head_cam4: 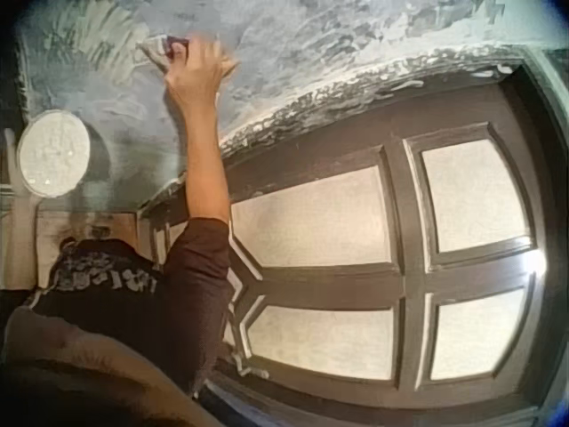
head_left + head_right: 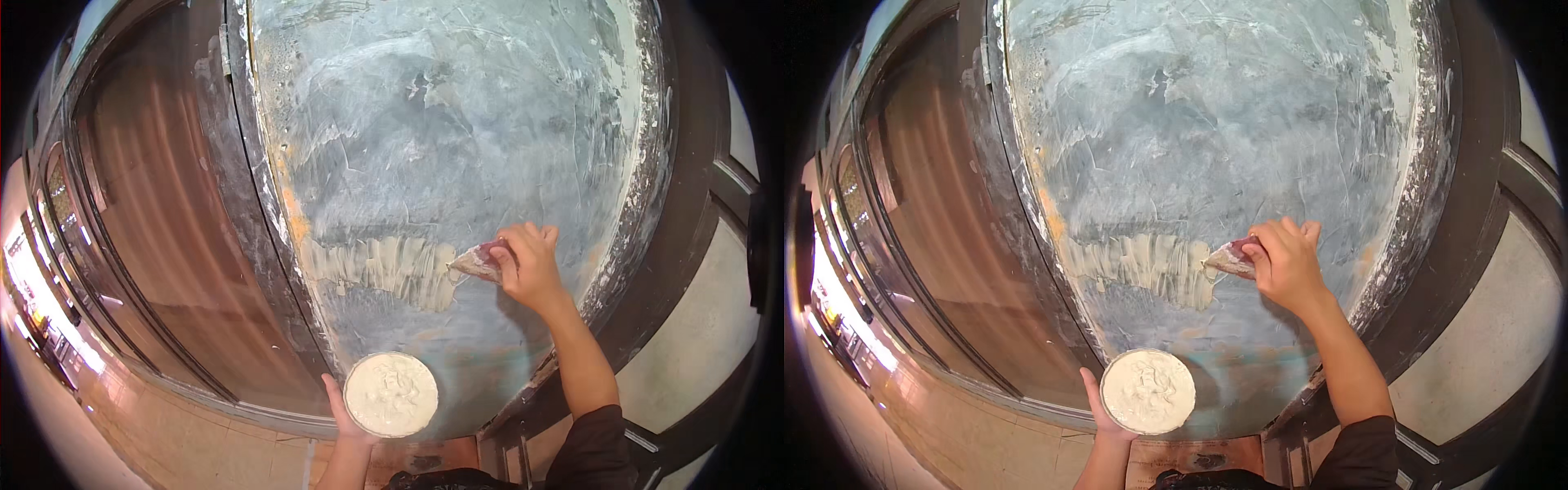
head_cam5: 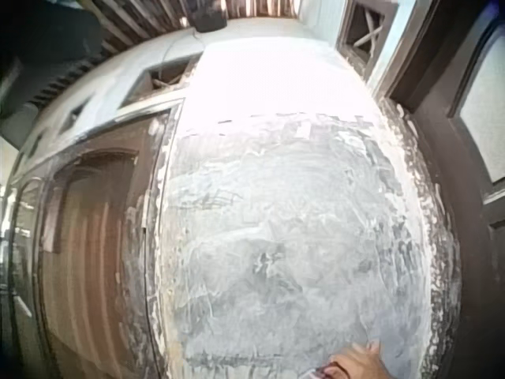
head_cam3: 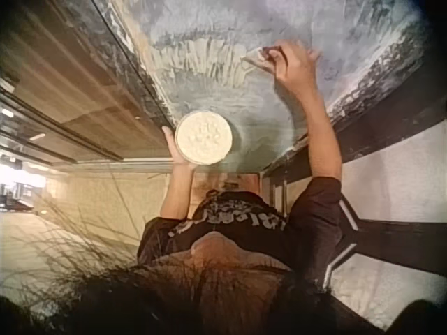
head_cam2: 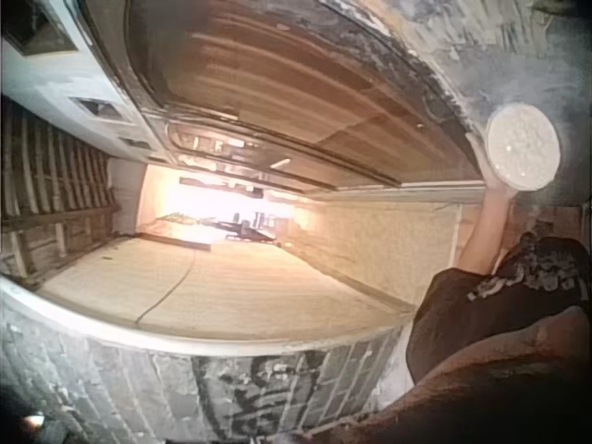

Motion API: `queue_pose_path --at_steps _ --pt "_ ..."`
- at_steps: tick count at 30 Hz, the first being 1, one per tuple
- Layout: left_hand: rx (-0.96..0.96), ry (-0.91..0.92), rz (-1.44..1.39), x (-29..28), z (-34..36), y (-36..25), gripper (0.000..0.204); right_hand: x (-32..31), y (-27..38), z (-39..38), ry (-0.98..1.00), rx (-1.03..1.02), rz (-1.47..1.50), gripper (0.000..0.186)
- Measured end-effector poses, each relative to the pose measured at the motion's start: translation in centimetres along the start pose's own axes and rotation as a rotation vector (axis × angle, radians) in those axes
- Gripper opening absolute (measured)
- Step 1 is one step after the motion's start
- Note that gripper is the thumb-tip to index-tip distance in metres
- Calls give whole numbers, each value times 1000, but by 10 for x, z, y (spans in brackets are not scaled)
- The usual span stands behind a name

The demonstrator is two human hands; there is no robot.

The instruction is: The person applies wall putty to a damaged section of a wall using a scraper.

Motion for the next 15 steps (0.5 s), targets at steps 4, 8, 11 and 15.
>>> queue_pose_path --at_steps 4,8,11,15 --pt "-17 28 -75 -1 -7 -1 111 -4 2 -4 5 10 51 8" --pt "-7 -1 -29 -4 -12 1 112 6 -1 -15 63 -25 -13 9" --pt "-4 7 7 -7 -12 2 109 3 1 -8 10 -6 -31 9" --pt "12 56 5 -8 -12 0 108 4 2 -2 -27 -3 -5 10"
Point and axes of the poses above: each hand's wrist, its own z-axis towards the middle knuckle, its own x-axis out of the palm, y = z × x, the point moved 3 cm from there along z, towards the middle knuckle, and after that the axes turned 2 degrees about z, right-handed, at the moved point
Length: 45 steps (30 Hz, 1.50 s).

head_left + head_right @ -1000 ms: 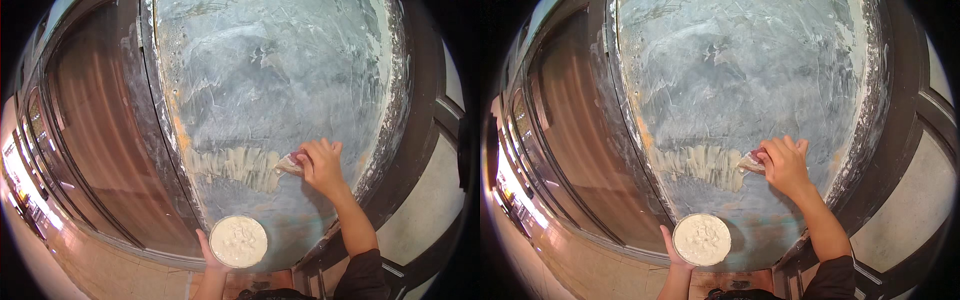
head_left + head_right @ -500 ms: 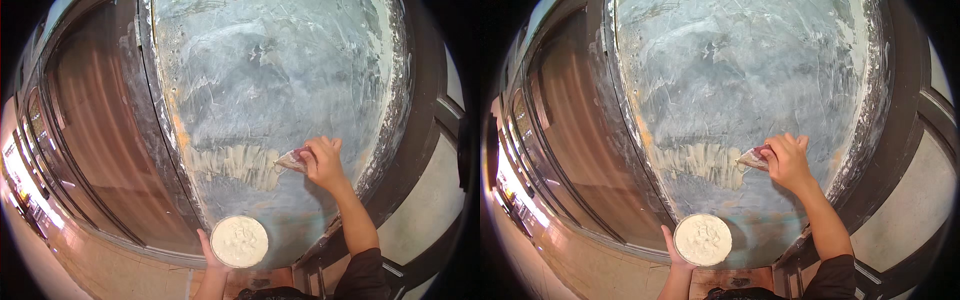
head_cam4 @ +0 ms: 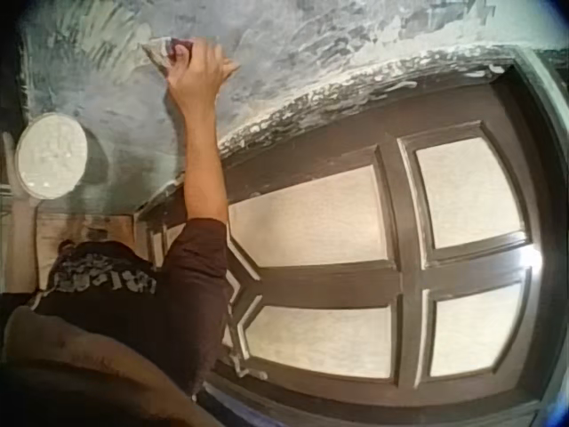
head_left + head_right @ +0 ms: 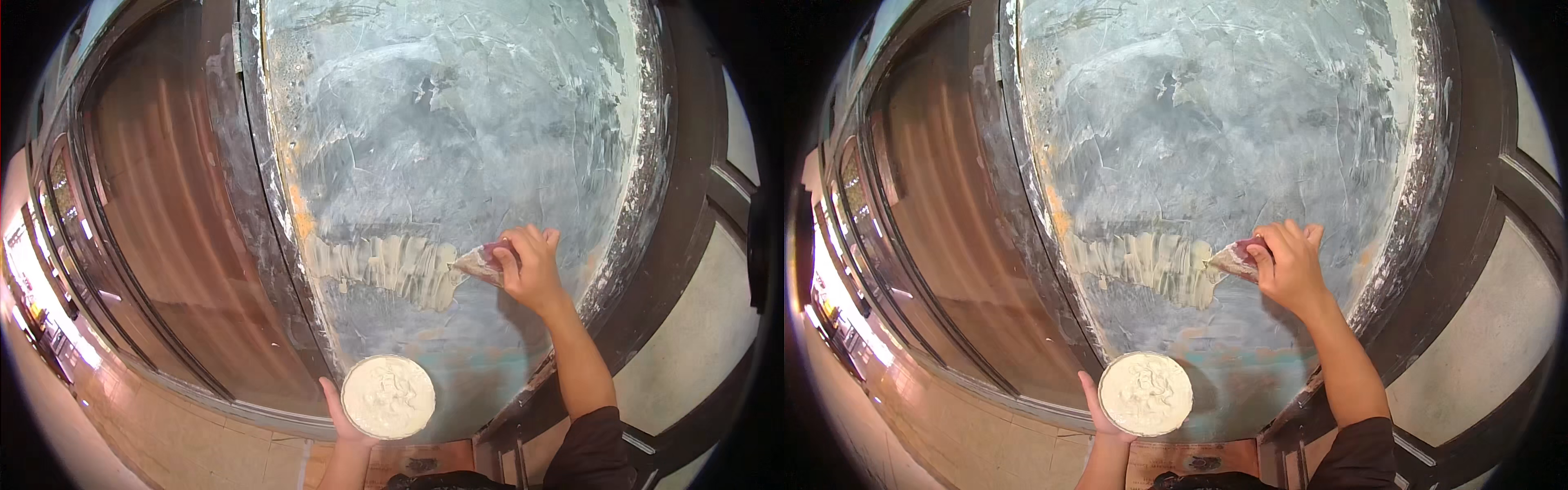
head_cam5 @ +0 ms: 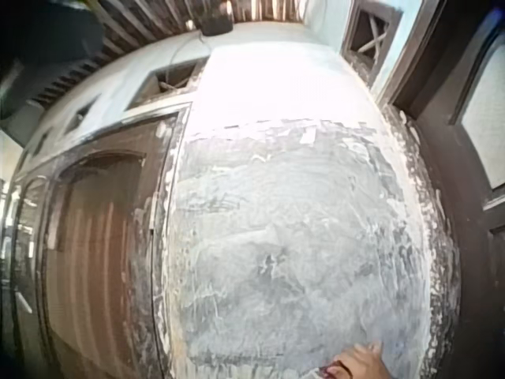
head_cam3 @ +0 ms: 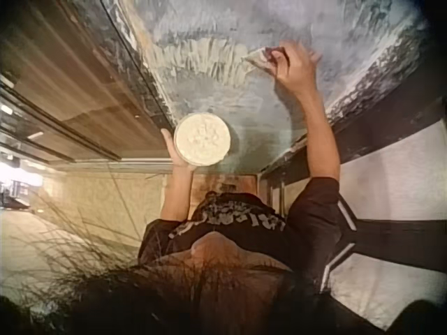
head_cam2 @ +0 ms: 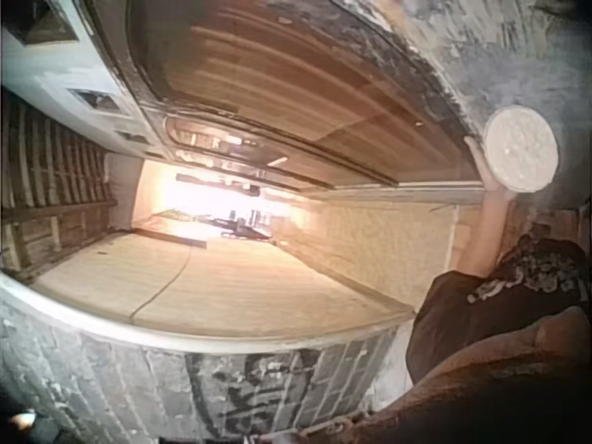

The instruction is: The person applies wall putty to a damaged section of a wall using a scraper.

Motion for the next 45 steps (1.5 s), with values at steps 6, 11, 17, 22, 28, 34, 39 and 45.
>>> queue_pose_path --at_steps 6,11,17,22,28,34,39,45 --pt "-10 -46 -34 5 0 7 107 2 5 -12 95 -69 8 11" --pt "8 -113 -47 0 0 9 112 0 3 3 -22 -11 -6 9" --pt "38 -112 -51 3 -5 4 109 7 11 -18 24 -61 52 12" --pt "54 -93 -1 11 -5 -3 108 7 8 -7 -42 -35 -33 11" --pt "74 -15 -56 12 -5 -7 108 2 11 -4 -120 32 65 11" --pt "77 -68 1 8 -4 -4 109 17 19 -18 51 -69 -12 10" --pt "45 -16 -30 5 -11 -5 107 -5 10 3 -157 140 -3 8" --pt "65 -74 -20 2 -7 -1 108 0 12 -28 38 -13 82 6"
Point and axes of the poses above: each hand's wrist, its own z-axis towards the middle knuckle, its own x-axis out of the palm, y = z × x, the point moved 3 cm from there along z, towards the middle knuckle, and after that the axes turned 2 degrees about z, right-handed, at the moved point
